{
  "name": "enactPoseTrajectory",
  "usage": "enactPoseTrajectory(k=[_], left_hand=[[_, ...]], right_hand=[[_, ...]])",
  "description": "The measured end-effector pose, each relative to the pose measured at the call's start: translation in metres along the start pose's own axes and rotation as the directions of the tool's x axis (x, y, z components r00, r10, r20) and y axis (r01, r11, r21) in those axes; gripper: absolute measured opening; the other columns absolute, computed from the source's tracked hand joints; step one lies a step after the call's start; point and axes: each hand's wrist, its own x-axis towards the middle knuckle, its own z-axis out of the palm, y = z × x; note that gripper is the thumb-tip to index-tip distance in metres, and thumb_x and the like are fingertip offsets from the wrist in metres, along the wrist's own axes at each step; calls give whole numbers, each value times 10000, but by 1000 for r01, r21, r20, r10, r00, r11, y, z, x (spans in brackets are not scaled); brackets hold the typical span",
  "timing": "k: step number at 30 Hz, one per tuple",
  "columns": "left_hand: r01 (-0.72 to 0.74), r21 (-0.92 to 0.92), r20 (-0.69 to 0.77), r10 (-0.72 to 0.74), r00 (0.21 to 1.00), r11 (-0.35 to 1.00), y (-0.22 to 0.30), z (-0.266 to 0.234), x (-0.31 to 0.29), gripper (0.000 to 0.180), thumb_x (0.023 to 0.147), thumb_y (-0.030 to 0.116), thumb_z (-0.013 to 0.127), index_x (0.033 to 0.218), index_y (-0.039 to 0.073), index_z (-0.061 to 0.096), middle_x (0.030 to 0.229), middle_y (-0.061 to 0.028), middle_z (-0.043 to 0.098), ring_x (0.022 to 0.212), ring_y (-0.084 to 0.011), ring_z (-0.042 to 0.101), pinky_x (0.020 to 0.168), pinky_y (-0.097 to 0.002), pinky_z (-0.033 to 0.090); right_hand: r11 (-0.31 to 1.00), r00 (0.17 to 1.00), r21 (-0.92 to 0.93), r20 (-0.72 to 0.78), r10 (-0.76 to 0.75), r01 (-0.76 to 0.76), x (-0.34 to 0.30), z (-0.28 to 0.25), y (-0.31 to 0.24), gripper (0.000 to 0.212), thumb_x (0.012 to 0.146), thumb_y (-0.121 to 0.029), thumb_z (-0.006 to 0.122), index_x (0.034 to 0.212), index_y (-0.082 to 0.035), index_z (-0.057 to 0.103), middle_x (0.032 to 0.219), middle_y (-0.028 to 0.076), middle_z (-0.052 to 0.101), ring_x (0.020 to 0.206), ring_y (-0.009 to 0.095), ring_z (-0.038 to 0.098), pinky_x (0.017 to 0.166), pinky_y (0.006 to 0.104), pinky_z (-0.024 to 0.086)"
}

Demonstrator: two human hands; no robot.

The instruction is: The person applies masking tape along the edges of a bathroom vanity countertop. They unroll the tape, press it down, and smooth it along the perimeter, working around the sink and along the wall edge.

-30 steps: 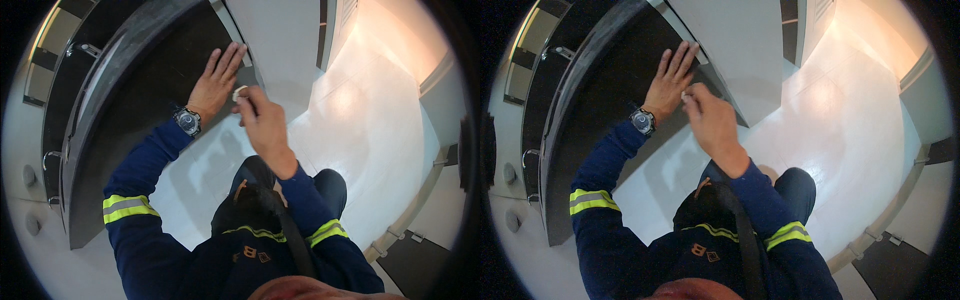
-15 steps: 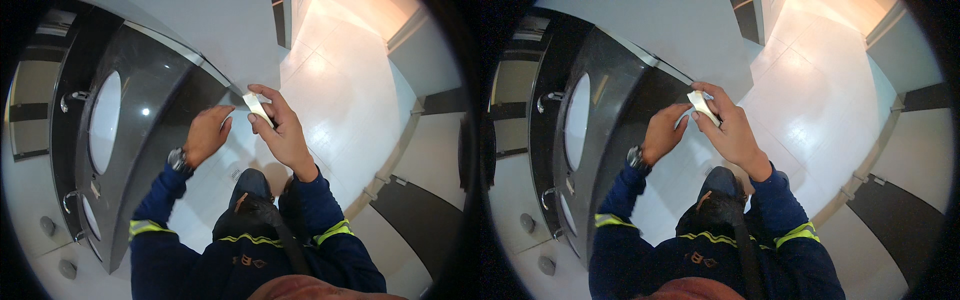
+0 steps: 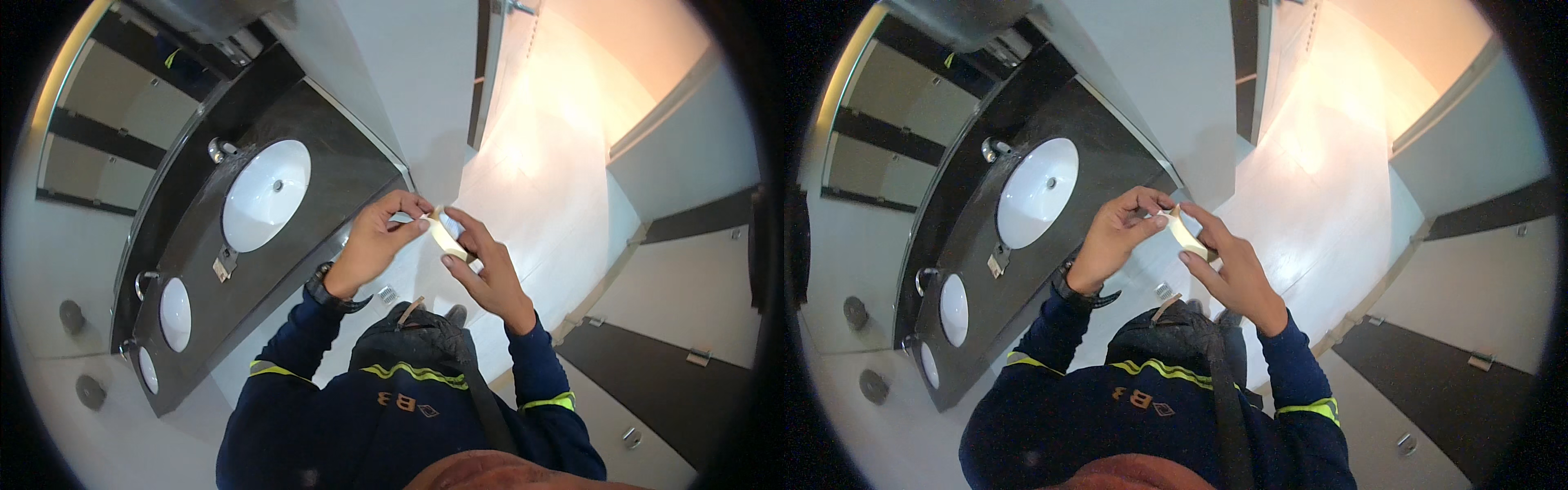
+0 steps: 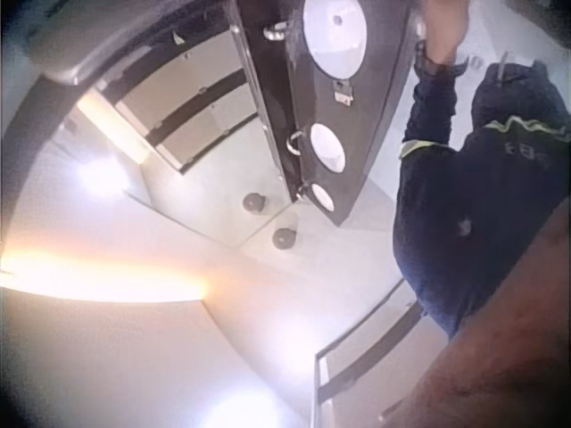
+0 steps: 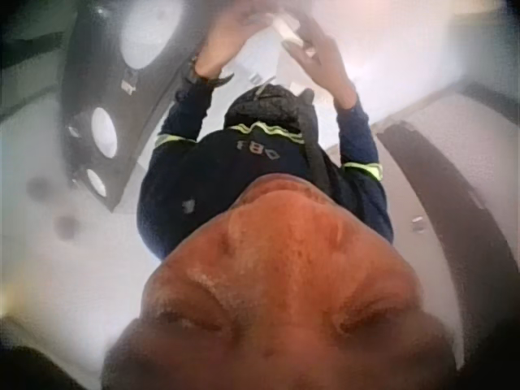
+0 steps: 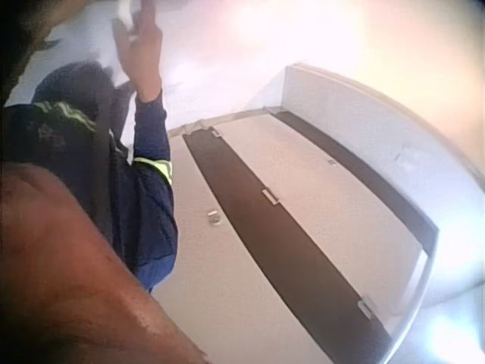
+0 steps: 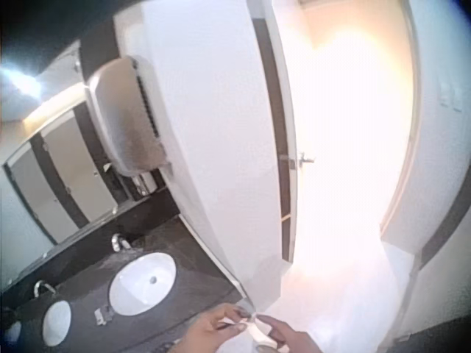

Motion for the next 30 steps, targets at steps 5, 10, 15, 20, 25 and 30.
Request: enactPoseTrajectory(k=[5, 10, 15, 20, 25, 30], left_hand=[[75, 153, 16, -79, 997, 985, -1, -76, 15, 80, 984, 120, 710, 1010, 70, 653, 1096, -50, 670, 1058, -120, 621, 929, -283, 504], [170, 239, -254, -108, 961, 956, -55, -256, 100, 130, 976, 153, 707, 1021, 36, 670, 961, -30, 682, 894, -131, 653, 773, -287, 535], [309, 645, -407, -27, 913, 699, -103, -436, 240, 278, 945, 243, 739, 1132, 38, 724, 935, -69, 736, 803, -225, 693, 741, -351, 555], [229, 972, -233, 141, 962, 45, -165, -515, 352, 395, 913, 299, 746, 1194, 22, 723, 1077, -170, 765, 931, -301, 733, 848, -412, 580], [253, 966, -245, 129, 961, -53, -210, -547, 404, 398, 923, 307, 727, 1207, 28, 719, 1092, -175, 761, 951, -312, 726, 861, -420, 575], [276, 959, -267, 126, 955, -63, -241, -579, 414, 402, 934, 315, 709, 1220, 33, 715, 1107, -179, 756, 971, -323, 718, 874, -428, 570]], right_hand=[[994, 994, -20, 25, 105, -105, -27, 20, 17, 627, 966, -177, 715, 1544, -94, 486, 1105, 228, 738, 958, 324, 749, 872, 389, 563], [935, 921, 15, -172, 351, -353, -80, 5, 71, 538, 936, -121, 730, 1451, -64, 586, 904, 176, 733, 801, 228, 694, 768, 358, 540], [864, 836, -40, -281, 471, -501, -86, 10, 83, 495, 900, -86, 753, 1381, -40, 643, 804, 115, 689, 740, 187, 648, 746, 344, 531], [924, 946, -281, -264, 186, -260, 6, 72, 109, 405, 879, -83, 763, 1277, -72, 689, 971, 107, 697, 821, 307, 646, 769, 420, 514], [917, 916, -266, -349, 196, -298, 61, 94, 133, 412, 887, -61, 748, 1294, -109, 699, 890, 92, 649, 748, 277, 592, 750, 406, 487], [899, 903, -280, -368, 224, -337, 77, 110, 144, 436, 864, -43, 750, 1294, -104, 700, 919, 87, 653, 777, 274, 607, 764, 411, 488]])
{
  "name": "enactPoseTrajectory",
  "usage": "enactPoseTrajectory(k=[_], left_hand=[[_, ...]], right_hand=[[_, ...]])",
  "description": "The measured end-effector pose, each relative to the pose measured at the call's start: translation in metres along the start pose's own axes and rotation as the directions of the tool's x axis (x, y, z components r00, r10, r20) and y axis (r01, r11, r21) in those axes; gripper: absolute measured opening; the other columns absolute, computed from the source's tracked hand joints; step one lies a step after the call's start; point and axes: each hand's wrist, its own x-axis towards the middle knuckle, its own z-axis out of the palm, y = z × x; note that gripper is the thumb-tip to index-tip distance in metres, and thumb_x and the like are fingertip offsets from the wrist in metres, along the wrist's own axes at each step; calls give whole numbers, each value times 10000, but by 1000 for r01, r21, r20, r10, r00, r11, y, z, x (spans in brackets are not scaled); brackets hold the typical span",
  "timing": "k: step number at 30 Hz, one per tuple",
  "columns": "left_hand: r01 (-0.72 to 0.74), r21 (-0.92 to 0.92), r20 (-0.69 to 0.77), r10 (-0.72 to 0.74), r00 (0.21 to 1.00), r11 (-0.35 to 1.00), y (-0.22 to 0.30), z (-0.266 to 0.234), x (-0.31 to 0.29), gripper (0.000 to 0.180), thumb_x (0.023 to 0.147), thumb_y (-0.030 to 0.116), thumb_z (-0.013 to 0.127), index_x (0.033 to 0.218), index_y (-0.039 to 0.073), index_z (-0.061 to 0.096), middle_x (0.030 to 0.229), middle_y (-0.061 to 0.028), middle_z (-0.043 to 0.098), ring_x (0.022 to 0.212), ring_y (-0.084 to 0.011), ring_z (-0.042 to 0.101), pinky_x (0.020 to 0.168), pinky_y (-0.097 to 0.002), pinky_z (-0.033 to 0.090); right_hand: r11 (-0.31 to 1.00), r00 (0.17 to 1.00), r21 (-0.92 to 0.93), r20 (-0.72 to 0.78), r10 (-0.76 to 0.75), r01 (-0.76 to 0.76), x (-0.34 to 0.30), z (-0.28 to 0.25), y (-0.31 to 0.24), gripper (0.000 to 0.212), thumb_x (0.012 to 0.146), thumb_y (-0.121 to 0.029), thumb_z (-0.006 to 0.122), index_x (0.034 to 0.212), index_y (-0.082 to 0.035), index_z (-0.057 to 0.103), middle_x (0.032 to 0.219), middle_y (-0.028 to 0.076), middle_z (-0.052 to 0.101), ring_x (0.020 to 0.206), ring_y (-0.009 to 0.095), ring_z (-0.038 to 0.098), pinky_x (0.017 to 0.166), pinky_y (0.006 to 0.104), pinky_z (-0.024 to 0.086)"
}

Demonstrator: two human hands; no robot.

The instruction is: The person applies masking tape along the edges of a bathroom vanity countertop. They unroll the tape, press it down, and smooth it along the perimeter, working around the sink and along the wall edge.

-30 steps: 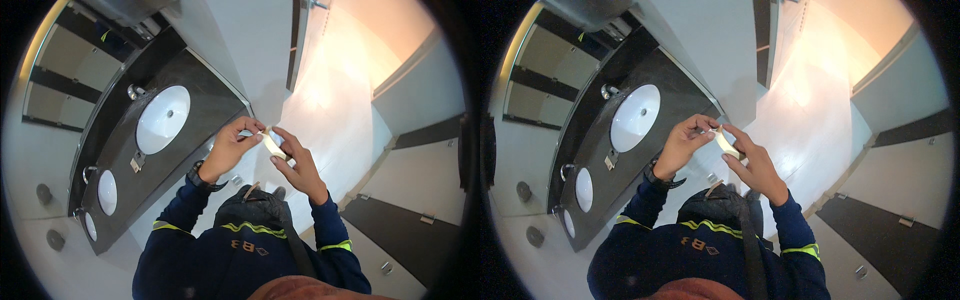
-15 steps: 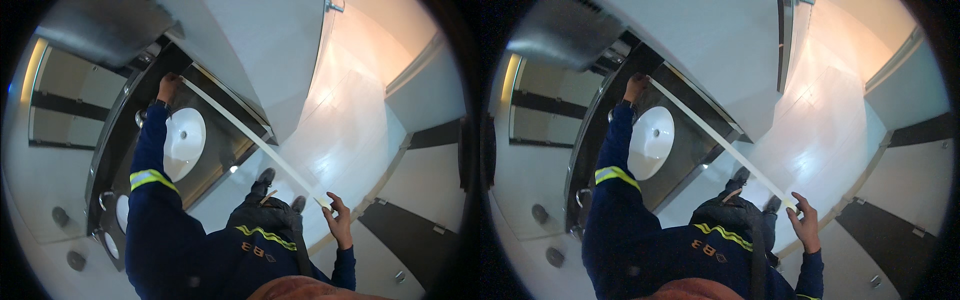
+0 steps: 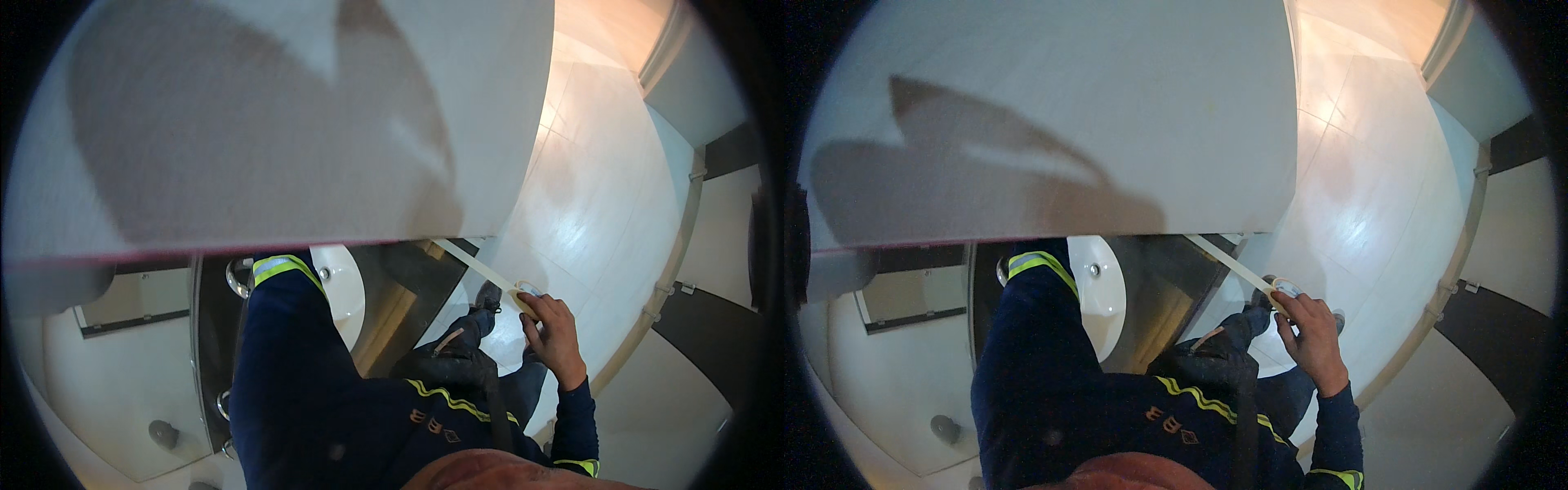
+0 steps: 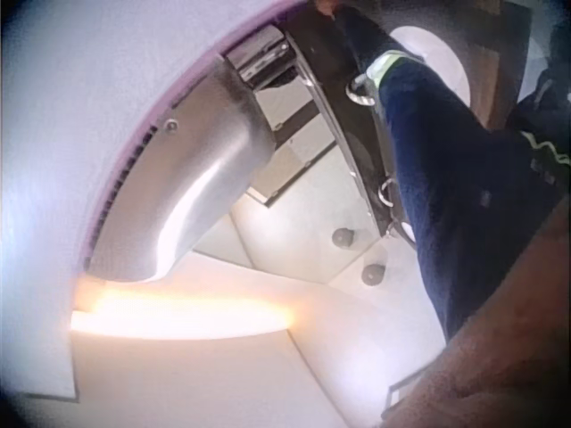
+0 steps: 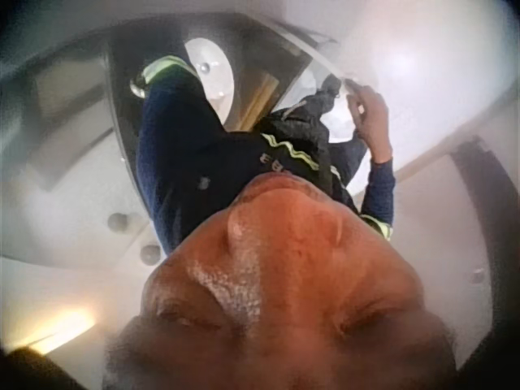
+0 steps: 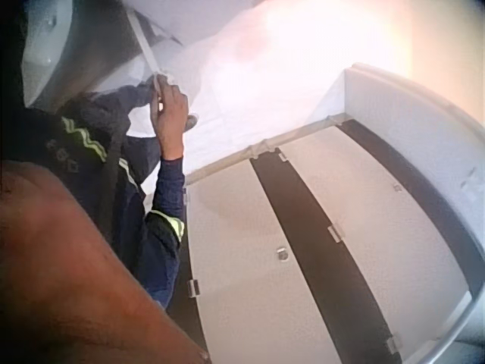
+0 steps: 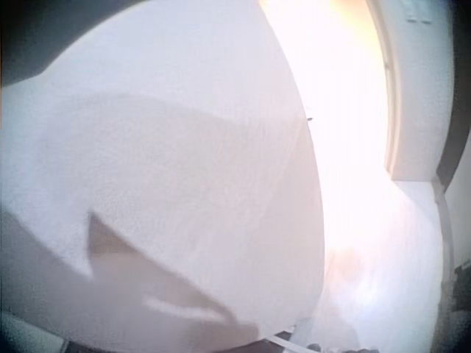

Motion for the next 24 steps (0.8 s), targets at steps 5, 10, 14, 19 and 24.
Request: enactPoseTrajectory(k=[5, 10, 14, 19, 24], left_hand=[[12, -22, -9, -13, 1000, 1000, -8, 16, 5, 407, 944, 323, 690, 1233, 38, 711, 1122, -183, 752, 991, -333, 710, 887, -435, 564], [13, -43, -29, -14, 999, 999, -8, 28, 10, 412, 954, 331, 672, 1246, 43, 707, 1137, -187, 748, 1011, -344, 702, 900, -443, 559], [24, -52, -41, -26, 999, 998, -13, 35, 8, 416, 962, 338, 657, 1257, 47, 703, 1149, -190, 744, 1027, -353, 696, 911, -449, 555], [24, -67, -59, -28, 998, 997, -13, 41, 8, 422, 973, 345, 639, 1270, 52, 699, 1165, -194, 740, 1047, -363, 689, 924, -456, 549], [27, -78, -75, -33, 997, 997, -13, 46, 4, 428, 983, 353, 620, 1283, 58, 695, 1180, -199, 736, 1067, -374, 681, 937, -464, 544]], right_hand=[[1000, 1000, -5, -4, 4, -4, 5, 3, -13, 442, 856, -38, 755, 1289, -105, 699, 907, 86, 644, 789, 285, 605, 772, 416, 491], [1000, 1000, 7, -7, -21, 21, 7, 15, -15, 424, 858, -45, 755, 1274, -94, 695, 917, 99, 628, 837, 303, 601, 783, 420, 489], [1000, 1000, -20, -7, -22, 22, 11, 16, -16, 416, 859, -46, 755, 1268, -89, 695, 942, 107, 632, 848, 310, 592, 786, 420, 492], [1000, 1000, -29, -16, -3, 3, 13, 14, -18, 422, 856, -42, 753, 1271, -92, 695, 952, 104, 642, 842, 309, 595, 795, 418, 500], [999, 999, -36, -33, -10, 9, 10, 17, -19, 419, 853, -34, 757, 1264, -89, 698, 948, 100, 644, 841, 299, 605, 791, 414, 503]])
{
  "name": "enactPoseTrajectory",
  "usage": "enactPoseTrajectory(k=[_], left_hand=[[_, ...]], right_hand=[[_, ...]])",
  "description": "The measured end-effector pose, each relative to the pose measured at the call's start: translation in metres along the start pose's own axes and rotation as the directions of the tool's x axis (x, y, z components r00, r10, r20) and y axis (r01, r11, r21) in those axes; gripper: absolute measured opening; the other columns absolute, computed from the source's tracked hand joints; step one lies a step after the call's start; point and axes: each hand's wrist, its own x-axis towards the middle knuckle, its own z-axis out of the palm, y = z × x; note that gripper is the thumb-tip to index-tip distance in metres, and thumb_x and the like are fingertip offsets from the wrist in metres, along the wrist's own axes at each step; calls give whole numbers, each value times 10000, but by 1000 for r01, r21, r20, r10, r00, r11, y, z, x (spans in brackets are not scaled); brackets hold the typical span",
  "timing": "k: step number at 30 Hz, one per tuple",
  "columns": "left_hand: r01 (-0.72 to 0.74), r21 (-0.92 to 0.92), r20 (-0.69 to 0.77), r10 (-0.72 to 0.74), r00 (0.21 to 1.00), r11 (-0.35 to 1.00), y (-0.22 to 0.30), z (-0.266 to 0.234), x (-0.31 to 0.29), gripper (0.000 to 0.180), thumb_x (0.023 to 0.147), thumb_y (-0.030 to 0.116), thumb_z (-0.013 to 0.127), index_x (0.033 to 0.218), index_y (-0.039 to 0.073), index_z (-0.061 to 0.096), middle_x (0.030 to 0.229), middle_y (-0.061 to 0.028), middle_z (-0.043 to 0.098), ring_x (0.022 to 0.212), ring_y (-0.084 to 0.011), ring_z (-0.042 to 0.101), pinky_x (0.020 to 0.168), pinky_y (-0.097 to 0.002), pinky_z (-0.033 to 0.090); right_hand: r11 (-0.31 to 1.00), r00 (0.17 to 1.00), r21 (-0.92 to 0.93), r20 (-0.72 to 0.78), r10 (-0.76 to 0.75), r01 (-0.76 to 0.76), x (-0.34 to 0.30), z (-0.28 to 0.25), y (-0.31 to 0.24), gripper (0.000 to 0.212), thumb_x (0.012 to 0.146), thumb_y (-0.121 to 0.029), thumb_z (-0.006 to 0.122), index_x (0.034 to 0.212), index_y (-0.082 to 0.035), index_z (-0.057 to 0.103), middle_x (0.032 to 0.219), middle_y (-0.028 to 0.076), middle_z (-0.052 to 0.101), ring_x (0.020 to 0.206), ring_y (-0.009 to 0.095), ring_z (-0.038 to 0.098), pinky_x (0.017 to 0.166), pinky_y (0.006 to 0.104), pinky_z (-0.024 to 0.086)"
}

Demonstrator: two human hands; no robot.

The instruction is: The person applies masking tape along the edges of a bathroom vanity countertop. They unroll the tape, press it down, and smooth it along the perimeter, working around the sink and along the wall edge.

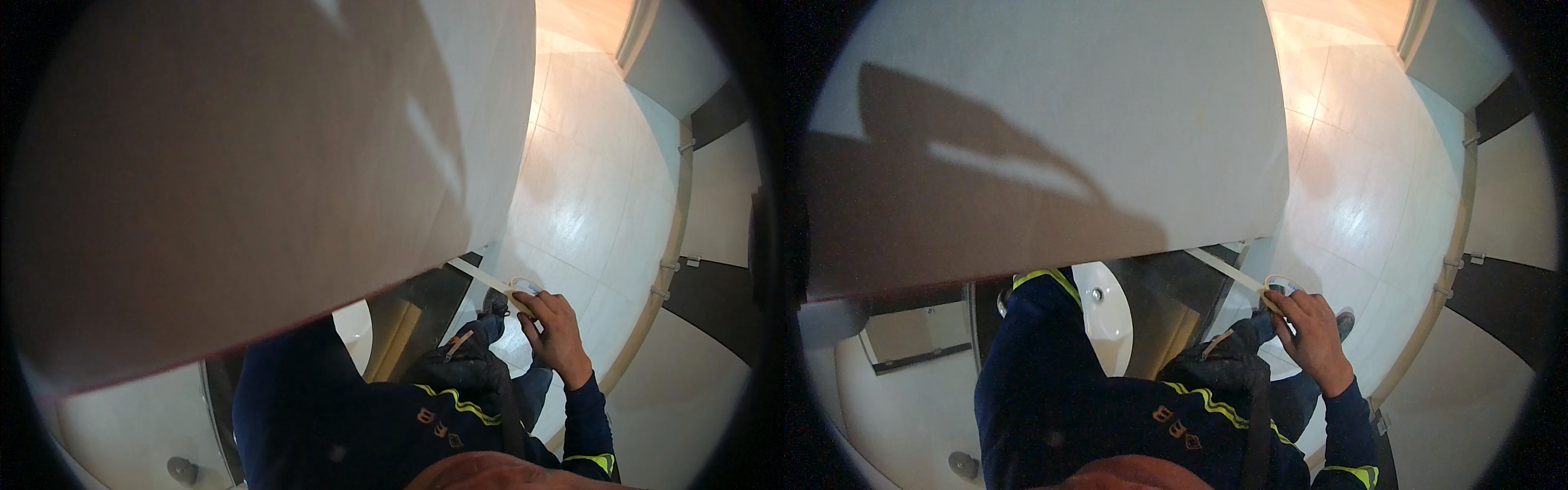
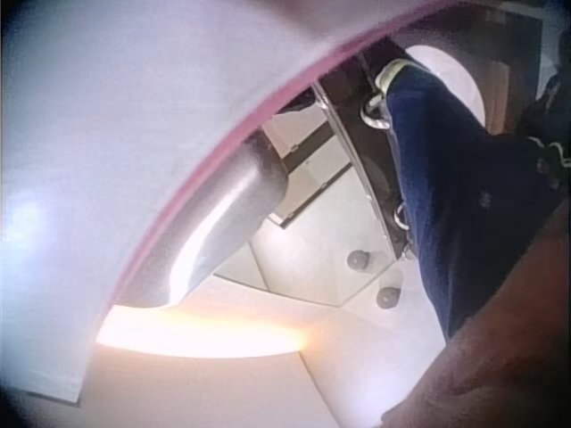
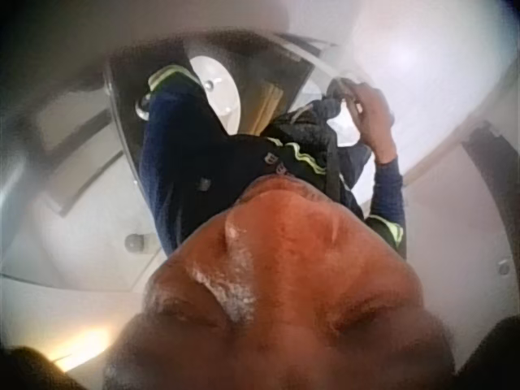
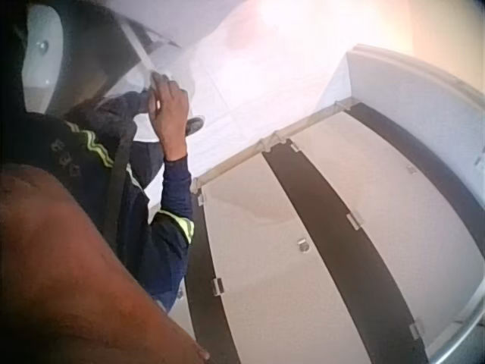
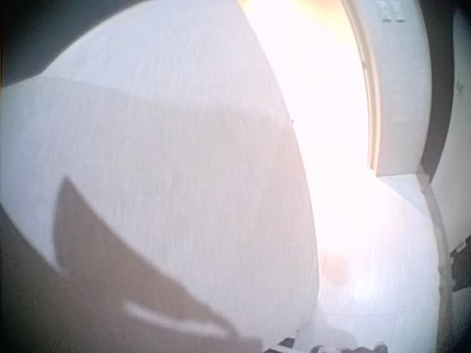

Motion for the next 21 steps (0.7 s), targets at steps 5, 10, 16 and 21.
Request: enactPoseTrajectory(k=[5, 10, 16, 21], left_hand=[[1, -16, -18, -2, 1000, 1000, 2, 5, -4, 435, 993, 361, 602, 1296, 63, 691, 1195, -203, 731, 1087, -385, 673, 950, -472, 539], [3, -22, -36, -4, 999, 1000, -2, 7, -10, 442, 1003, 369, 583, 1309, 68, 687, 1210, -207, 727, 1107, -395, 665, 963, -479, 533], [-7, -27, -50, 6, 999, 1000, 1, 9, -12, 451, 1015, 379, 561, 1325, 74, 683, 1228, -212, 722, 1131, -408, 656, 979, -488, 527], [-40, -43, -43, 38, 998, 998, 25, 17, -17, 459, 1026, 387, 543, 1338, 79, 679, 1244, -216, 717, 1151, -419, 648, 992, -496, 522]], right_hand=[[1000, 1000, -2, 22, 13, -13, -2, 3, 1, 416, 856, -36, 761, 1265, -79, 698, 950, 99, 644, 848, 295, 611, 794, 410, 499], [999, 999, -16, -43, -31, 31, -1, 4, -2, 428, 831, -20, 777, 1250, -74, 708, 926, 105, 649, 822, 297, 601, 775, 404, 493], [999, 994, -38, -106, -23, 19, 6, 7, 7, 408, 844, -3, 761, 1243, -76, 715, 913, 109, 638, 810, 291, 586, 758, 406, 487], [997, 993, -64, -117, 28, -35, 8, 8, 16, 407, 846, -12, 750, 1245, -86, 713, 925, 97, 644, 808, 280, 586, 757, 403, 484]])
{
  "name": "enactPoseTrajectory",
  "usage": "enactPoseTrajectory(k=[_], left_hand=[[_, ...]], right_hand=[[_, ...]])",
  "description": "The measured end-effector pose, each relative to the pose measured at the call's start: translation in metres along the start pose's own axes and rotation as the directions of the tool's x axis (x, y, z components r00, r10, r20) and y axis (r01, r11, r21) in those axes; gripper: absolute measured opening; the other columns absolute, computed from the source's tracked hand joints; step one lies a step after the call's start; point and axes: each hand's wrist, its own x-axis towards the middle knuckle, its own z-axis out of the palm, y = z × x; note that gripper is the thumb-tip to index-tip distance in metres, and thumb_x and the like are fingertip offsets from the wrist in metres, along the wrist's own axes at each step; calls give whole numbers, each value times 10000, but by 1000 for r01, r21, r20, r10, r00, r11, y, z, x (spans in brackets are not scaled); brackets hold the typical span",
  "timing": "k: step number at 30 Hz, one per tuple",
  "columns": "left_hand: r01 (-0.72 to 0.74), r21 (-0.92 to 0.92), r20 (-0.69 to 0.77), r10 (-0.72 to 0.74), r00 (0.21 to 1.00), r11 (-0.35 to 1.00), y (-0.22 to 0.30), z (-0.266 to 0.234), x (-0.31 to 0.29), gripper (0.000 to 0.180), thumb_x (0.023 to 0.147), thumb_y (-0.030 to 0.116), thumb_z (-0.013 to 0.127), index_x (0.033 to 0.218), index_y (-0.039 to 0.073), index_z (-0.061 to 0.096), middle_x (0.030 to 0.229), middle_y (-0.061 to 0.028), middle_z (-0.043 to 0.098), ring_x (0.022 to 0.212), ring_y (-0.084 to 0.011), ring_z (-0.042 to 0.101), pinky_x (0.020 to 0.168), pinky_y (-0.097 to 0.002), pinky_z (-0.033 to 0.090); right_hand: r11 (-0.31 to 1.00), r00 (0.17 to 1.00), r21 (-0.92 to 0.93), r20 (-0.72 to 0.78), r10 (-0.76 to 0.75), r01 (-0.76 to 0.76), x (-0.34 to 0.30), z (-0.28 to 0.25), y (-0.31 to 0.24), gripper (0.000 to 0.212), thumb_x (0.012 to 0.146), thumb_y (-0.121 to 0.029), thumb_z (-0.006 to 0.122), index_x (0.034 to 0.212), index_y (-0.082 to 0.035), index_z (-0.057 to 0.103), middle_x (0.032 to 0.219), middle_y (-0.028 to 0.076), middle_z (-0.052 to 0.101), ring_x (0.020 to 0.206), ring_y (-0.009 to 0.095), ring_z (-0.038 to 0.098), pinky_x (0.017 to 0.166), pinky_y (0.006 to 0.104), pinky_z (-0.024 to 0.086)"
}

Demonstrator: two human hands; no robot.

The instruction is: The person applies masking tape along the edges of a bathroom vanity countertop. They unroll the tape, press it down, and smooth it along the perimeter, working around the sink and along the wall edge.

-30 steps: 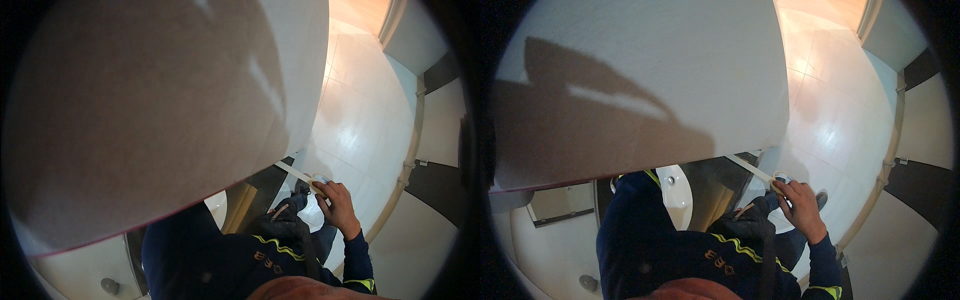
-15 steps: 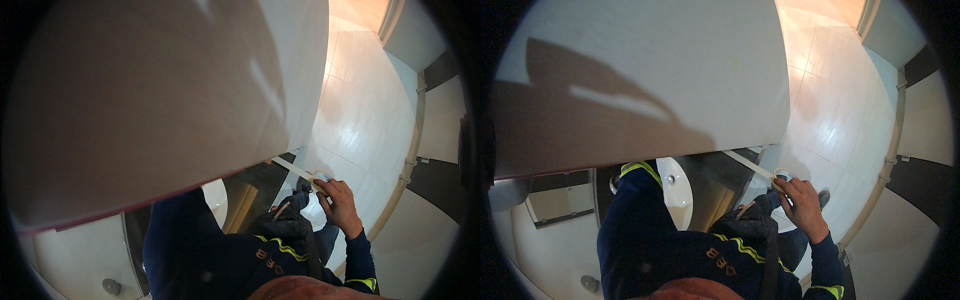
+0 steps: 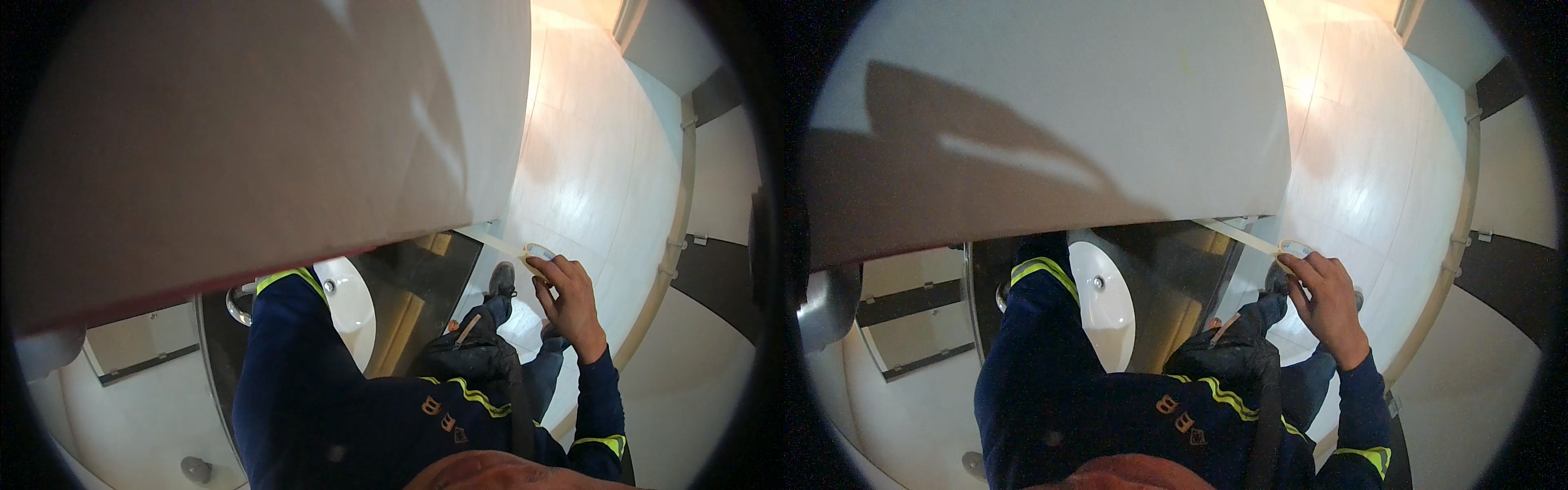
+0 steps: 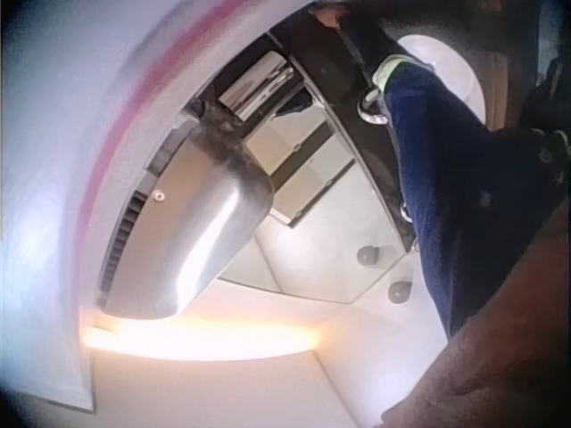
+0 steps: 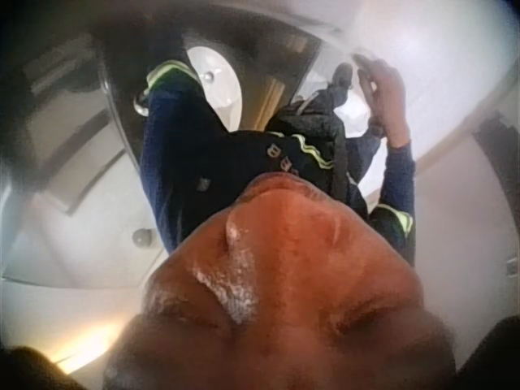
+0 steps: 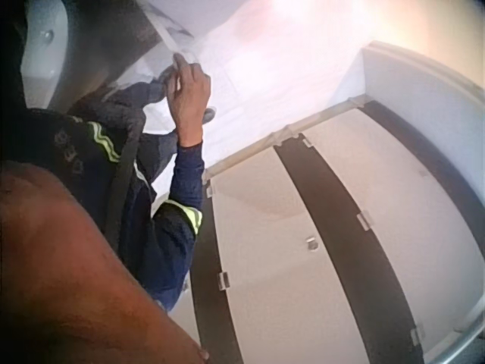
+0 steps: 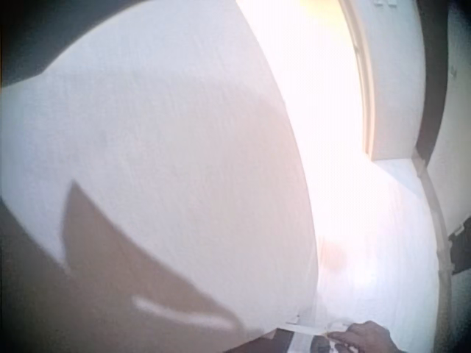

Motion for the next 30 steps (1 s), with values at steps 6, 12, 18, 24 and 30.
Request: enactPoseTrajectory(k=[6, 12, 18, 24, 30], left_hand=[[3, 24, -30, -3, 1000, 1000, -26, -1, -5, 469, 1038, 396, 520, 1354, 86, 674, 1262, -221, 712, 1175, -431, 639, 1007, -505, 515], [-49, 49, -12, 49, 999, 998, -27, 30, -2, 480, 1050, 406, 498, 1370, 92, 669, 1280, -226, 707, 1199, -444, 630, 1023, -514, 509], [-150, 173, -68, 163, 984, 973, -52, 17, 26, 491, 1062, 415, 476, 1386, 98, 664, 1298, -231, 702, 1223, -457, 620, 1039, -523, 502], [-56, 92, 103, 46, 994, 994, -6, 30, -1, 512, 1065, 435, 457, 1417, 118, 651, 1276, -252, 705, 1176, -480, 651, 1026, -536, 512], [-73, -19, 64, 74, 995, 997, -7, 14, 6, 507, 1063, 423, 455, 1402, 110, 667, 1285, -249, 705, 1187, -462, 659, 1027, -523, 517]], right_hand=[[999, 998, 27, 56, 20, -21, -1, 10, 4, 408, 848, -30, 745, 1250, -87, 705, 925, 98, 642, 823, 288, 595, 772, 413, 490], [998, 996, 23, 72, 60, -62, -3, 13, 8, 405, 860, -40, 732, 1261, -91, 695, 932, 103, 641, 833, 294, 604, 783, 419, 490], [996, 997, 77, 77, 30, -36, -1, 19, 17, 382, 900, -65, 702, 1279, -107, 686, 960, 108, 646, 830, 306, 603, 787, 433, 490], [998, 997, 24, 57, 61, -62, -8, 25, 29, 337, 943, -92, 705, 1279, -101, 699, 917, 101, 631, 778, 272, 584, 750, 397, 487], [997, 992, 28, 114, 63, -66, -8, 21, 28, 393, 954, -103, 663, 1346, -133, 667, 990, 86, 647, 849, 270, 597, 824, 408, 475]])
